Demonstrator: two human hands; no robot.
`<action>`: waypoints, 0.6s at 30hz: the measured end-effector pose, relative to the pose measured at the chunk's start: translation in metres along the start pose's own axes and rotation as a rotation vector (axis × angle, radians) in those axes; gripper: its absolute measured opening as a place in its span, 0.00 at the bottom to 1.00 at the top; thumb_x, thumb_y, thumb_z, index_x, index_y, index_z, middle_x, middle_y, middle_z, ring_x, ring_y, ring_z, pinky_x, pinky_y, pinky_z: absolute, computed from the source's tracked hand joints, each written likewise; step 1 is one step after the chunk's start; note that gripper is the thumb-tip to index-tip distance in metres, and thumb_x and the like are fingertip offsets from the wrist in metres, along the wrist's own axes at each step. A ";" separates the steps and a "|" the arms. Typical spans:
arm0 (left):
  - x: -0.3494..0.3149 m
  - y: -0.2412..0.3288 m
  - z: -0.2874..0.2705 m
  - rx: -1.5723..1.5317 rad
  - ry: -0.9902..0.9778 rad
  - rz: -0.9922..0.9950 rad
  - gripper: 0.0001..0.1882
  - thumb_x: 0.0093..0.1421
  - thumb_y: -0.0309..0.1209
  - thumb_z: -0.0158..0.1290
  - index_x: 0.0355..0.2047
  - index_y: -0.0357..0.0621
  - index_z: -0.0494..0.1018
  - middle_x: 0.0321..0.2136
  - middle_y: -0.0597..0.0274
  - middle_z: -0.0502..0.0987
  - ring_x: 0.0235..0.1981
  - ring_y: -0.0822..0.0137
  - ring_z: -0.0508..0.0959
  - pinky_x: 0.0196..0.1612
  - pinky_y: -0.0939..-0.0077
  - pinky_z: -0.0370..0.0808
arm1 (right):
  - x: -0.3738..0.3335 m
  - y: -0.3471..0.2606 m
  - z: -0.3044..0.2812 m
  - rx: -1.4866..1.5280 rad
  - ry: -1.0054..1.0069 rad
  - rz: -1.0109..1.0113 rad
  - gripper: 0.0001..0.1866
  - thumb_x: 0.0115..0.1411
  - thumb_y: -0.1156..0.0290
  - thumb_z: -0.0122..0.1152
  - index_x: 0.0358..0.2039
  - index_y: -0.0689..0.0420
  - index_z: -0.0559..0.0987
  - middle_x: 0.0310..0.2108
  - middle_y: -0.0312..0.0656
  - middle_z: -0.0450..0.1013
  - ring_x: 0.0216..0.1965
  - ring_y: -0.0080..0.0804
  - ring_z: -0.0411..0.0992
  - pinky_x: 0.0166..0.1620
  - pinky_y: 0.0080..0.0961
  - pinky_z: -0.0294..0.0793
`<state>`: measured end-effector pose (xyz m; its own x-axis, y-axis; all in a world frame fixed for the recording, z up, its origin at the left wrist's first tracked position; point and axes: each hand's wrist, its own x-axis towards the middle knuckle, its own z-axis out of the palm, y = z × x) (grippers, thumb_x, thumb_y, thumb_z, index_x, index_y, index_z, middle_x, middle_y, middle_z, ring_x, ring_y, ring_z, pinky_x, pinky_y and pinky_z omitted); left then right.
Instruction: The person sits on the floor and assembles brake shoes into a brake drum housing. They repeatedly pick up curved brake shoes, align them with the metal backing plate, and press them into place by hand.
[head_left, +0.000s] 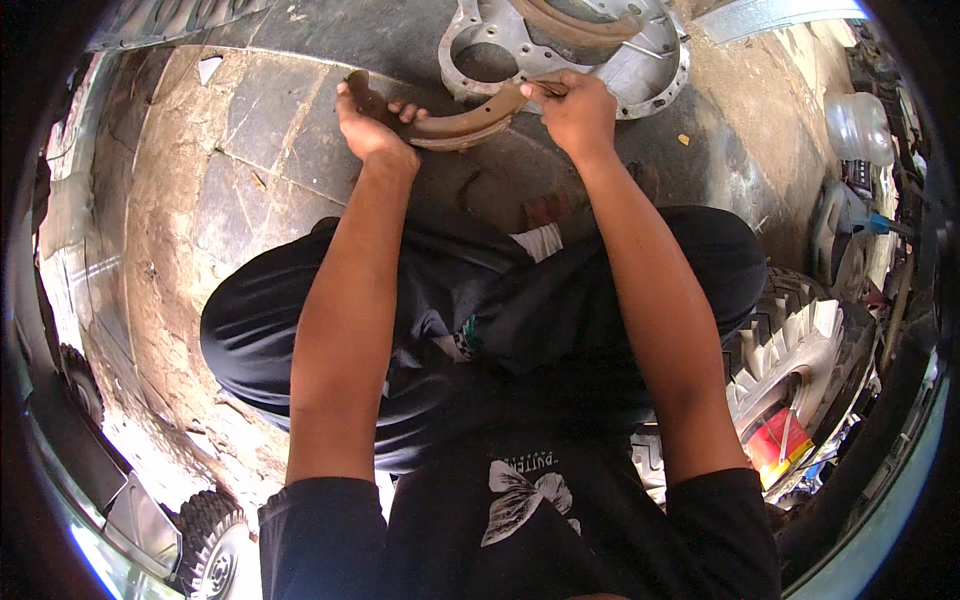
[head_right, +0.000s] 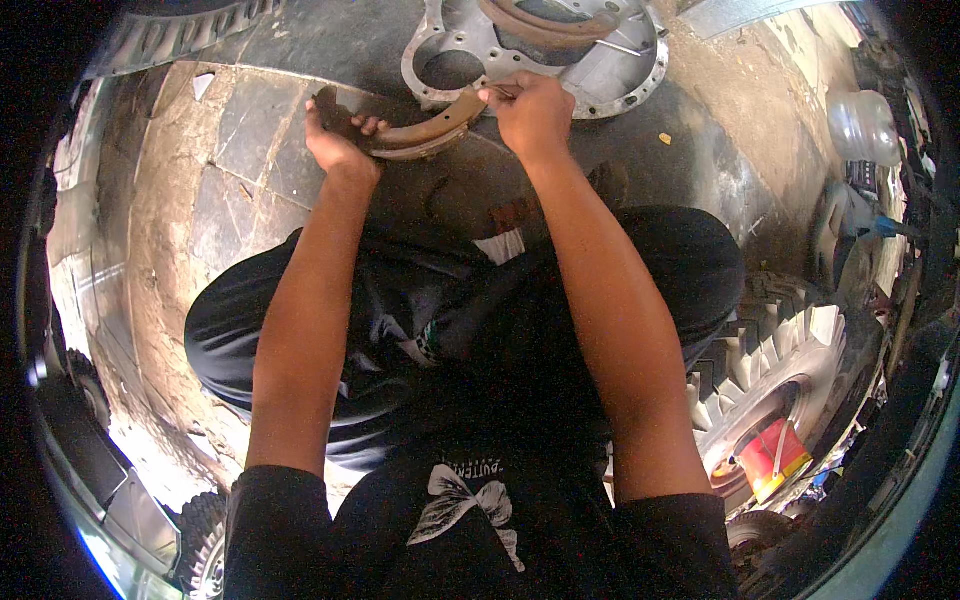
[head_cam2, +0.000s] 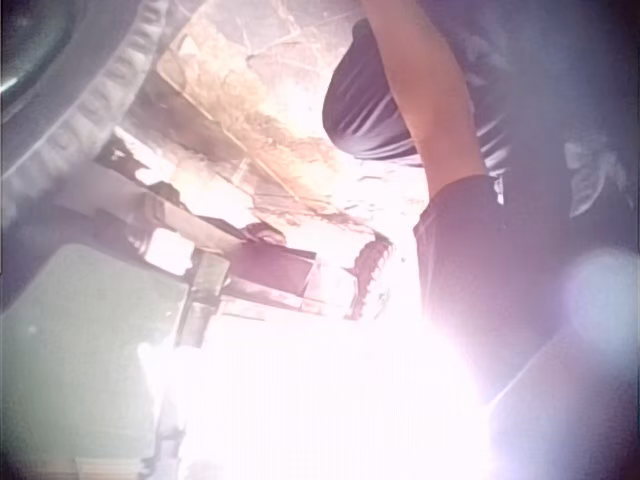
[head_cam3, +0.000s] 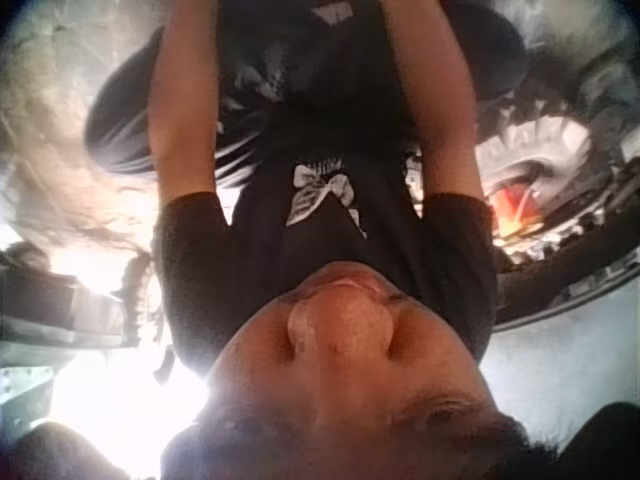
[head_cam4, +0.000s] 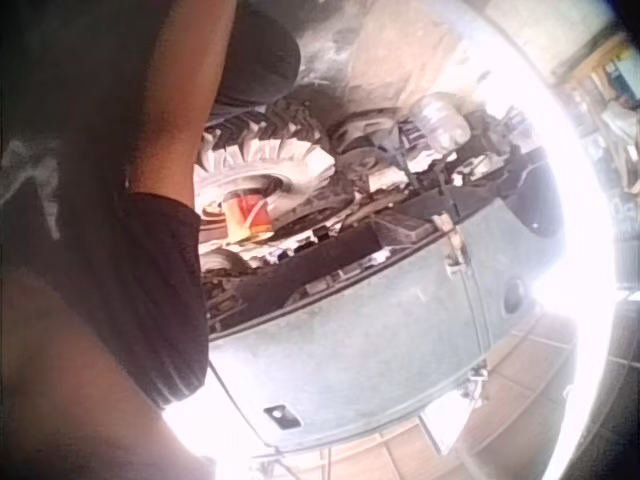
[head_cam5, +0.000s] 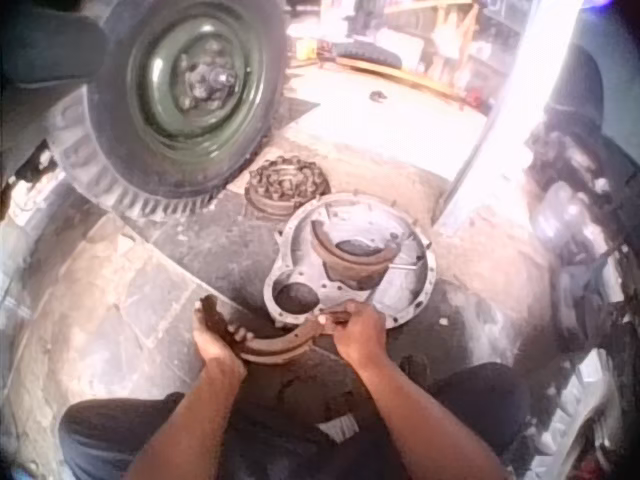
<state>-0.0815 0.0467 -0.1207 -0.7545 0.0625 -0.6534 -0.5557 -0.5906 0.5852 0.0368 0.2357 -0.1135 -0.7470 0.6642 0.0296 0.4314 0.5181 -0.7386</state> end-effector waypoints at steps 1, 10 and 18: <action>0.000 -0.001 -0.003 -0.007 0.000 -0.001 0.27 0.67 0.63 0.43 0.47 0.54 0.68 0.23 0.62 0.62 0.23 0.63 0.63 0.31 0.57 0.70 | -0.002 0.001 0.000 0.030 -0.006 0.018 0.17 0.56 0.55 0.77 0.37 0.54 0.88 0.25 0.40 0.83 0.23 0.28 0.80 0.34 0.29 0.79; -0.001 -0.002 -0.004 -0.005 -0.022 0.006 0.26 0.69 0.62 0.42 0.49 0.56 0.69 0.24 0.64 0.61 0.23 0.65 0.62 0.30 0.59 0.69 | -0.002 0.010 0.001 0.008 0.008 0.030 0.15 0.56 0.57 0.77 0.38 0.53 0.89 0.29 0.38 0.85 0.24 0.26 0.81 0.34 0.27 0.80; 0.000 -0.001 -0.002 0.011 0.028 0.027 0.29 0.68 0.64 0.41 0.47 0.52 0.68 0.22 0.62 0.61 0.22 0.60 0.62 0.31 0.56 0.69 | 0.006 0.006 -0.001 -0.111 -0.024 0.042 0.20 0.55 0.50 0.77 0.39 0.53 0.89 0.30 0.41 0.84 0.26 0.30 0.83 0.37 0.31 0.81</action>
<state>-0.0801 0.0454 -0.1226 -0.7593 0.0242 -0.6503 -0.5392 -0.5830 0.6078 0.0357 0.2429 -0.1169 -0.7383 0.6743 -0.0165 0.5148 0.5475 -0.6597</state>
